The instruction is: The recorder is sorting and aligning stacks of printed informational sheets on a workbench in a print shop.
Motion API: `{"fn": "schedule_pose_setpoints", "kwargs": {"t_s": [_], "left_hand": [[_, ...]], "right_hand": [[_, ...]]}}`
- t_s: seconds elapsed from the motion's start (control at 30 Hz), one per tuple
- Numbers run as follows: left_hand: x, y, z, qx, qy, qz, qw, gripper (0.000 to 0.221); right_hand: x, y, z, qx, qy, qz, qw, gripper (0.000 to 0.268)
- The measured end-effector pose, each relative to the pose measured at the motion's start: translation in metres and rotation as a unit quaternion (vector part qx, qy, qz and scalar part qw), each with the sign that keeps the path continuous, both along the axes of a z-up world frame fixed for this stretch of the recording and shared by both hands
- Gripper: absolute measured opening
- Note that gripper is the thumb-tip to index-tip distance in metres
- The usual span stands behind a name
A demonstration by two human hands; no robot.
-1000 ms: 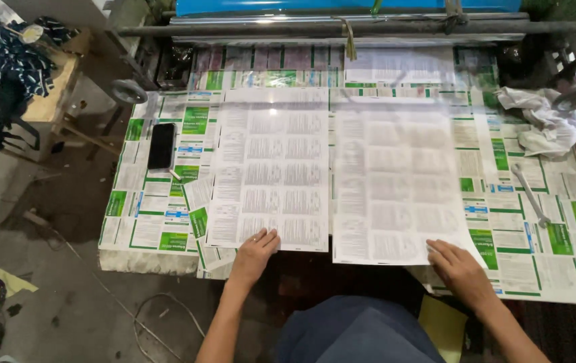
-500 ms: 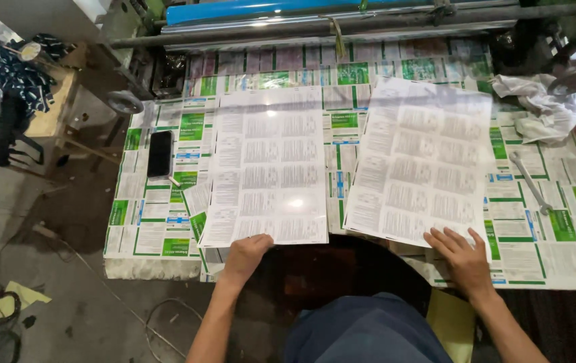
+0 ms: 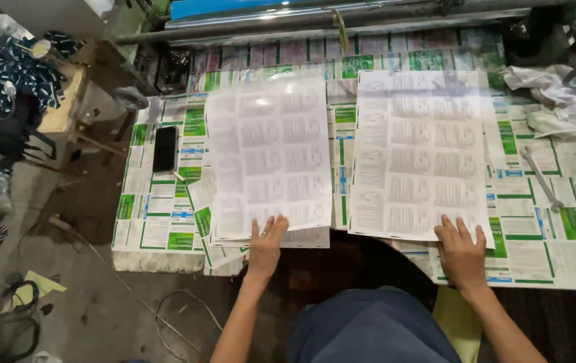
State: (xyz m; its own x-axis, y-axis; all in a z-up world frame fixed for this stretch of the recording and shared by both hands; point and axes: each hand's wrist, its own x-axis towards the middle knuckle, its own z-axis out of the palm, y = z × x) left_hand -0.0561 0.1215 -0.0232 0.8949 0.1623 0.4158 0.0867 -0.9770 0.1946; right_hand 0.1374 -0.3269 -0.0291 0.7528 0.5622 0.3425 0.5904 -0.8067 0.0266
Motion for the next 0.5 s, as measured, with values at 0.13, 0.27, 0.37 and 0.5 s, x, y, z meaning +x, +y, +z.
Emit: {"fn": "schedule_pose_setpoints", "kwargs": {"t_s": [0.13, 0.27, 0.37, 0.5], "left_hand": [[0.018, 0.006, -0.011, -0.030, 0.060, -0.020, 0.998, 0.064], [0.047, 0.024, -0.015, -0.083, 0.057, -0.001, 0.995, 0.064], [0.071, 0.039, -0.014, -0.091, 0.059, -0.003, 0.994, 0.059], [0.104, 0.056, -0.012, -0.102, 0.055, -0.010, 0.993, 0.052]], "right_hand": [[-0.005, 0.013, 0.011, -0.014, 0.011, -0.020, 1.000, 0.054], [-0.004, 0.030, 0.021, -0.015, 0.012, -0.006, 1.000, 0.060], [0.002, 0.033, 0.018, 0.002, 0.016, 0.008, 1.000, 0.058], [0.013, 0.030, 0.019, 0.012, 0.037, 0.026, 0.999, 0.056]]}}
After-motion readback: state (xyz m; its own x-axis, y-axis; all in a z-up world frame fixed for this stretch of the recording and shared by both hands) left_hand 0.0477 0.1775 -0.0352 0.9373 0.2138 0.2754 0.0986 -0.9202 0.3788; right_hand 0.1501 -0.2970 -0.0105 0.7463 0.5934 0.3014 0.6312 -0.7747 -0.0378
